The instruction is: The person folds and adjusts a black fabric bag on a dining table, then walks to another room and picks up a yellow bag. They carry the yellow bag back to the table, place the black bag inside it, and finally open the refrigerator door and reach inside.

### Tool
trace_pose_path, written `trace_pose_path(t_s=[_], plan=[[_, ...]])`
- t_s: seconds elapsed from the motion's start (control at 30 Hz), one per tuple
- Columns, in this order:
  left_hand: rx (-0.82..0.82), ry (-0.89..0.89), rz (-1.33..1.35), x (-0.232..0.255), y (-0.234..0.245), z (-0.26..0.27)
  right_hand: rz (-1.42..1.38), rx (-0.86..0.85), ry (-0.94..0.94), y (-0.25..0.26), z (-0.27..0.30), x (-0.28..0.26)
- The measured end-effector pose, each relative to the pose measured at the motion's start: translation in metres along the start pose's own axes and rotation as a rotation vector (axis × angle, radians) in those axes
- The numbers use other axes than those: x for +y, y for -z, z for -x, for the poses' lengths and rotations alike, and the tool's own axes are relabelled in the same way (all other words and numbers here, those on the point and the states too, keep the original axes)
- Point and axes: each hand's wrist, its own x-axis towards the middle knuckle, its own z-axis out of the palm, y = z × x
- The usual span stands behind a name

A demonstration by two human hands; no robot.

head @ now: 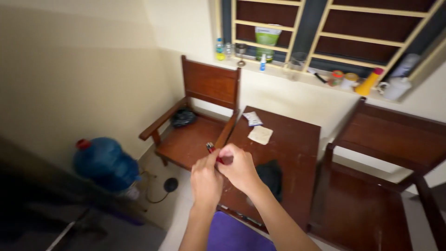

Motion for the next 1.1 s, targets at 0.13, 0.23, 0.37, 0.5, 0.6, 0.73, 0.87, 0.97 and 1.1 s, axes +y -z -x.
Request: trace_pose_path(t_s=[0.13, 0.23, 0.37, 0.5, 0.6, 0.73, 0.87, 0.97, 1.1], plan=[[-0.125, 0.027, 0.065, 0.029, -0.067, 0.026, -0.008, -0.004, -0.098, 0.053, 0.014, 0.06], [-0.184, 0.031, 0.086, 0.047, -0.108, 0.045, -0.076, -0.009, -0.181, 0.084, 0.022, 0.098], [-0.29, 0.028, 0.116, 0.062, -0.154, 0.062, -0.09, -0.019, -0.337, 0.117, 0.031, 0.14], [-0.456, 0.059, 0.089, 0.071, -0.19, 0.062, 0.019, -0.022, -0.497, 0.14, 0.03, 0.173], [-0.597, 0.058, 0.053, 0.074, -0.212, 0.054, 0.029, -0.03, -0.525, 0.152, 0.026, 0.201], [-0.674, 0.034, 0.011, 0.068, -0.245, 0.042, 0.174, -0.005, -0.486, 0.161, 0.011, 0.245], [-0.749, 0.022, -0.021, 0.05, -0.286, 0.039, 0.199, -0.012, -0.562, 0.164, -0.004, 0.288], [-0.798, 0.046, -0.035, 0.034, -0.32, 0.041, 0.25, 0.007, -0.593, 0.16, -0.007, 0.315], [-0.908, 0.106, -0.059, 0.012, -0.354, 0.053, 0.274, 0.021, -0.66, 0.147, -0.006, 0.341]])
